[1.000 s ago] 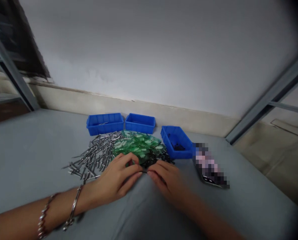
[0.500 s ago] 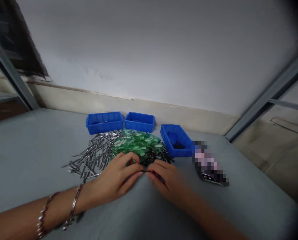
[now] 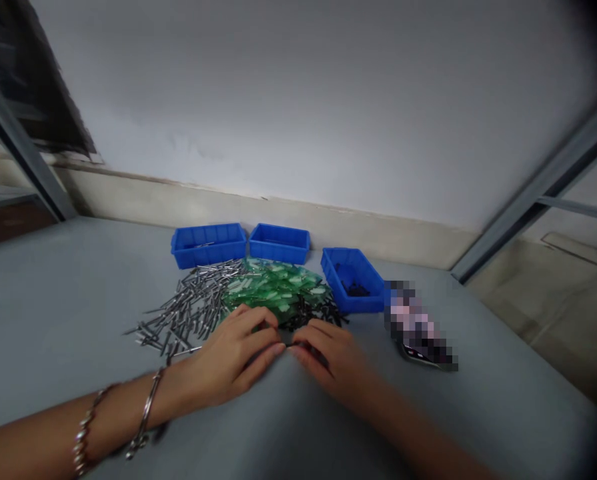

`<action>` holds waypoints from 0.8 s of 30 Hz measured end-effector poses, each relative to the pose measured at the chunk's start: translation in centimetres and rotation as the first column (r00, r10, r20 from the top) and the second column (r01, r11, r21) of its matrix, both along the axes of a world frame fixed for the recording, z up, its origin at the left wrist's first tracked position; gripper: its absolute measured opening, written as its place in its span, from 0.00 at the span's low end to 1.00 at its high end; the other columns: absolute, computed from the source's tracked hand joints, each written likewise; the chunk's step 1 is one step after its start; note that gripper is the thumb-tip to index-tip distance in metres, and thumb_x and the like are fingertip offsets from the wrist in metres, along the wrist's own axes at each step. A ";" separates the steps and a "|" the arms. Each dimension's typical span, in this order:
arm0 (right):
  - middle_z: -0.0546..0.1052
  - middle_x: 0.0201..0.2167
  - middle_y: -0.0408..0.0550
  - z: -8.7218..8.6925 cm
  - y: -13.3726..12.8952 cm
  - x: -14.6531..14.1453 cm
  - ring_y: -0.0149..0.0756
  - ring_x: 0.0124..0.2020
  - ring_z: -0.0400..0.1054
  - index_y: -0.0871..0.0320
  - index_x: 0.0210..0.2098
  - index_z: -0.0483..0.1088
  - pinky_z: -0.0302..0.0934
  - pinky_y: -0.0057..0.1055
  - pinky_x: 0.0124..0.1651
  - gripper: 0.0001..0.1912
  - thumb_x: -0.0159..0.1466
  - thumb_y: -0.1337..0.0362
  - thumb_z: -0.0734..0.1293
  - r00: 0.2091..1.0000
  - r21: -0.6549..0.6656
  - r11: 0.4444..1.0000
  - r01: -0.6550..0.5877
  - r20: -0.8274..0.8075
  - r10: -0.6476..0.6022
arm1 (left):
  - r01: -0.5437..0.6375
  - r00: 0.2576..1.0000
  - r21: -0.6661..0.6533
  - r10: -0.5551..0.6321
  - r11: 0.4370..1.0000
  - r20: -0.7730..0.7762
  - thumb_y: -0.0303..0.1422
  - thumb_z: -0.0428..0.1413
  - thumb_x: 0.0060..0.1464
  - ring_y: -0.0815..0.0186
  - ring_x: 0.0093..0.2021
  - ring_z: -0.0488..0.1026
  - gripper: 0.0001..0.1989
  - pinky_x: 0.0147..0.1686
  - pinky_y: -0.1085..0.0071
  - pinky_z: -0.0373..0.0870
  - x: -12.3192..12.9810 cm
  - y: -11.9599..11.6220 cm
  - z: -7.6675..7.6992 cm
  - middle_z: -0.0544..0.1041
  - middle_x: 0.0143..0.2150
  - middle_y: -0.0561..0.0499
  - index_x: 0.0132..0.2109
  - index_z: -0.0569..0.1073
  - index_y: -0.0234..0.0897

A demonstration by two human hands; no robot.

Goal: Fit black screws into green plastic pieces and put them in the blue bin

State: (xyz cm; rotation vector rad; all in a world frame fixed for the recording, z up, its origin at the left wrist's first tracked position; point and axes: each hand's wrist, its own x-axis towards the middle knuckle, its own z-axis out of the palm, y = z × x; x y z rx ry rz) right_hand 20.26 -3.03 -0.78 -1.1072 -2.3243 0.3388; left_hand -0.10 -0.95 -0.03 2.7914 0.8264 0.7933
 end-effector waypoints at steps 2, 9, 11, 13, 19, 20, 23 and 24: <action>0.70 0.29 0.44 0.0 0.0 0.0 0.31 0.31 0.64 0.58 0.34 0.67 0.57 0.26 0.34 0.09 0.66 0.63 0.58 1.000 -0.002 1.000 0.000 0.001 0.000 | 0.001 1.000 0.009 -0.001 1.000 0.002 0.29 0.44 0.60 0.65 0.37 0.65 0.10 0.39 0.67 0.62 0.0 0.0 0.0 0.68 0.39 0.48 0.37 0.71 0.36; 0.70 0.29 0.45 0.1 0.0 0.0 0.31 0.31 0.64 0.59 0.34 0.68 0.56 0.26 0.33 0.08 0.65 0.64 0.59 1.000 0.021 1.000 -0.001 0.003 0.001 | 0.014 1.000 0.034 -0.014 0.999 0.008 0.29 0.45 0.60 0.65 0.38 0.65 0.09 0.40 0.66 0.62 -0.1 0.1 -0.3 0.68 0.40 0.48 0.38 0.70 0.37; 0.70 0.29 0.45 0.1 0.0 0.0 0.31 0.31 0.64 0.59 0.34 0.68 0.56 0.26 0.32 0.09 0.65 0.64 0.59 1.000 0.017 1.000 -0.003 0.000 0.003 | 0.012 1.000 0.027 -0.012 1.000 0.001 0.29 0.45 0.60 0.65 0.38 0.65 0.09 0.40 0.66 0.62 -0.1 0.1 -0.3 0.68 0.40 0.48 0.38 0.70 0.37; 0.70 0.28 0.45 0.1 0.0 -0.1 0.31 0.30 0.64 0.59 0.33 0.68 0.56 0.26 0.32 0.09 0.65 0.64 0.58 1.000 0.021 1.000 -0.005 -0.005 0.005 | 0.011 1.000 0.020 -0.010 1.000 -0.005 0.29 0.45 0.60 0.65 0.38 0.65 0.09 0.39 0.66 0.63 0.0 0.1 -0.2 0.68 0.40 0.48 0.38 0.70 0.37; 0.71 0.29 0.45 -0.2 0.1 0.0 0.30 0.31 0.64 0.59 0.34 0.68 0.56 0.26 0.33 0.08 0.65 0.64 0.59 1.000 0.022 1.000 -0.008 -0.021 0.008 | 0.013 1.000 0.018 -0.013 1.000 -0.015 0.29 0.46 0.60 0.64 0.38 0.65 0.09 0.39 0.66 0.64 0.0 0.1 -0.1 0.68 0.40 0.48 0.38 0.71 0.37; 0.71 0.30 0.45 -0.2 0.1 0.0 0.31 0.32 0.64 0.59 0.35 0.68 0.56 0.26 0.34 0.08 0.65 0.63 0.59 1.000 0.019 1.000 -0.007 -0.023 0.008 | 0.012 1.000 0.020 -0.012 1.000 -0.015 0.29 0.46 0.60 0.64 0.38 0.65 0.09 0.39 0.66 0.64 0.0 0.0 -0.1 0.68 0.40 0.48 0.38 0.71 0.37; 0.71 0.31 0.45 -0.2 0.2 0.0 0.31 0.32 0.64 0.58 0.36 0.68 0.56 0.26 0.34 0.07 0.65 0.64 0.60 1.000 -0.001 1.000 -0.004 -0.014 0.004 | 0.005 1.000 0.035 -0.005 0.999 0.000 0.29 0.46 0.60 0.65 0.38 0.66 0.09 0.39 0.66 0.64 -0.1 -0.1 -0.2 0.68 0.40 0.48 0.38 0.70 0.37; 0.72 0.31 0.45 -0.2 0.2 0.0 0.30 0.32 0.64 0.58 0.36 0.67 0.56 0.26 0.34 0.06 0.64 0.64 0.60 1.000 -0.007 1.000 -0.001 -0.011 0.001 | 0.003 1.000 0.035 -0.003 0.999 0.004 0.29 0.46 0.60 0.65 0.38 0.66 0.09 0.39 0.67 0.64 -0.1 -0.1 -0.2 0.68 0.40 0.48 0.39 0.70 0.37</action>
